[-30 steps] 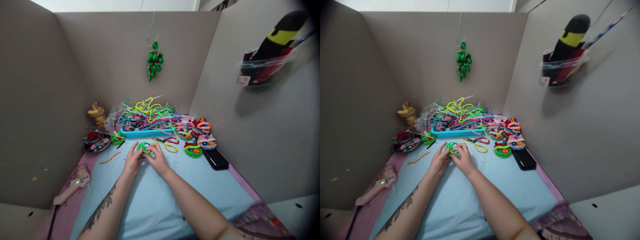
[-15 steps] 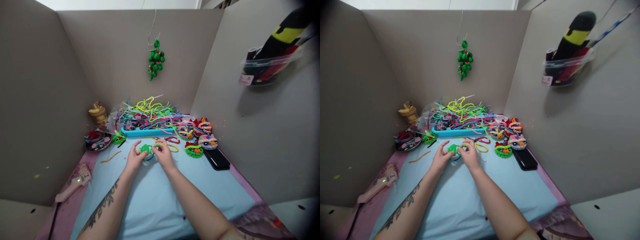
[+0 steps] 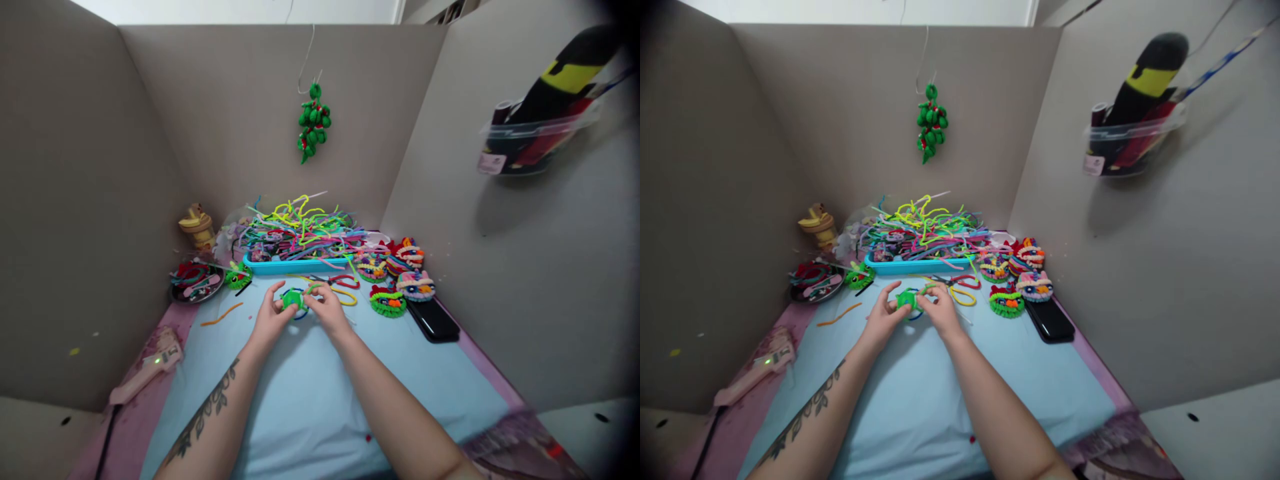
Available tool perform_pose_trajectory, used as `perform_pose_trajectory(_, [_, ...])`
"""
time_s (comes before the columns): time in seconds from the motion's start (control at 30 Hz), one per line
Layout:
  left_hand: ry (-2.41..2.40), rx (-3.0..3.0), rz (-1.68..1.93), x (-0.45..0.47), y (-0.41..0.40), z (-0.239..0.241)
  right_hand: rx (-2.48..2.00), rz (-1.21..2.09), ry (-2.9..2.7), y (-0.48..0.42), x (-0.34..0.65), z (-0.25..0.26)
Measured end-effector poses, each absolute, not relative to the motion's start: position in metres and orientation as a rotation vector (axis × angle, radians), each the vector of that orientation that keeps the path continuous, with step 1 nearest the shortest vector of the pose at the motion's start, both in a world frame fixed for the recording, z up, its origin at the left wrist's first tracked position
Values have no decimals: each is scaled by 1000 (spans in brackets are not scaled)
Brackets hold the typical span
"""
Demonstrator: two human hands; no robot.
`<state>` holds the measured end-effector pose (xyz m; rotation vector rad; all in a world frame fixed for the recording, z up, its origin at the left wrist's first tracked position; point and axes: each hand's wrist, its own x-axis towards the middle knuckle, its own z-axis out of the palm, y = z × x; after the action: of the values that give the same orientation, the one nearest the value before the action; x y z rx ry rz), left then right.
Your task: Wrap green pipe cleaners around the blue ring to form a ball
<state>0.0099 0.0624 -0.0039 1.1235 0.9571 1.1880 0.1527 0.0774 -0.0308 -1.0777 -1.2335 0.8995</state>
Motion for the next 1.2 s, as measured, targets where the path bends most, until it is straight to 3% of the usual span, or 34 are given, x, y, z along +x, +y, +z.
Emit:
perform_pose_trajectory(0.6, [846, 1261, 974, 2, 58, 2, -1044, 1071, -1385, 82, 160, -35])
perform_pose_trajectory(0.83, [1196, 1340, 1474, 2, 65, -5, -1119, 859, -1168, 88, 156, -44])
perform_pose_trajectory(1.07, [1310, 1519, 1420, 6, 58, -5, -1142, 782, -1093, 86, 149, -45])
perform_pose_trajectory(1.2, [1237, 1341, 1425, 8, 61, -6, -1134, 775, -1167, 84, 146, -42])
